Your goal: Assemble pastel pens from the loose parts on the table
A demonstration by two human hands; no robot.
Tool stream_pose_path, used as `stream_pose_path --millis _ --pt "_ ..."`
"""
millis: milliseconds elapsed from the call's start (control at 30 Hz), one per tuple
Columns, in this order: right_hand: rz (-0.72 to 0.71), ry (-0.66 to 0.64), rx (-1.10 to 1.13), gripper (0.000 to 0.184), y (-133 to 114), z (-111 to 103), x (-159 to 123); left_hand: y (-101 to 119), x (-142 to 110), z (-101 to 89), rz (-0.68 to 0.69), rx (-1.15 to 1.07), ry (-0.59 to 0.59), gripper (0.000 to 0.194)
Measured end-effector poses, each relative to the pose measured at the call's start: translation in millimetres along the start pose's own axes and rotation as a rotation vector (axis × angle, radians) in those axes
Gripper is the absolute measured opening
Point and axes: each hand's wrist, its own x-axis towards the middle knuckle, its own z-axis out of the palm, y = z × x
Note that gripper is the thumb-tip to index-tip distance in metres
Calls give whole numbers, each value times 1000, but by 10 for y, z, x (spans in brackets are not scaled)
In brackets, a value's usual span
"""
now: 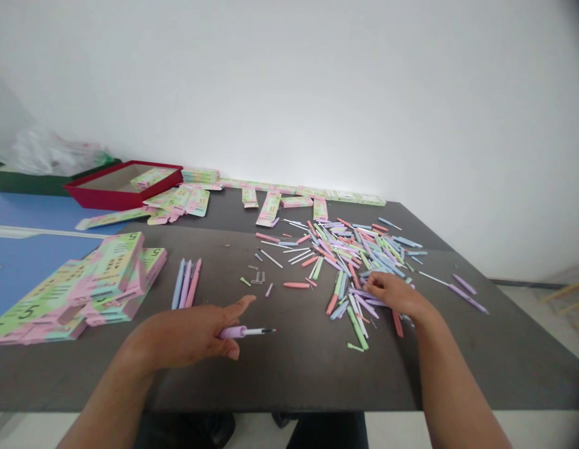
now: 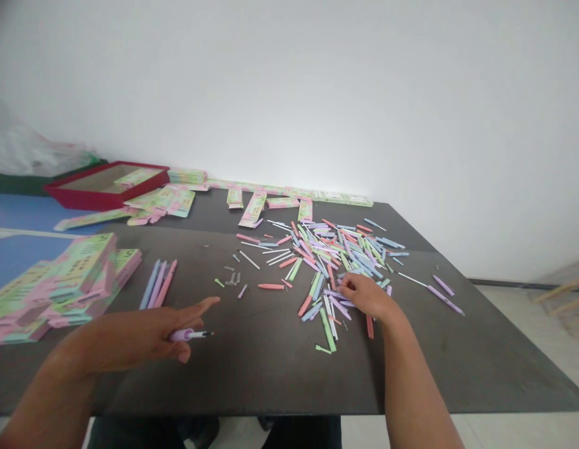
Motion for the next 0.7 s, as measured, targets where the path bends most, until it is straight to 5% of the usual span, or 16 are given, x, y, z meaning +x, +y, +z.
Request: stream_pose_path --millis 267,700 --pt "239 -173 -210 23 -246 55 -82 44 -30 -44 -22 -55 -50 82" --pt "150 -74 -272 20 -295 124 -51 60 25 -57 -31 -8 -60 82"
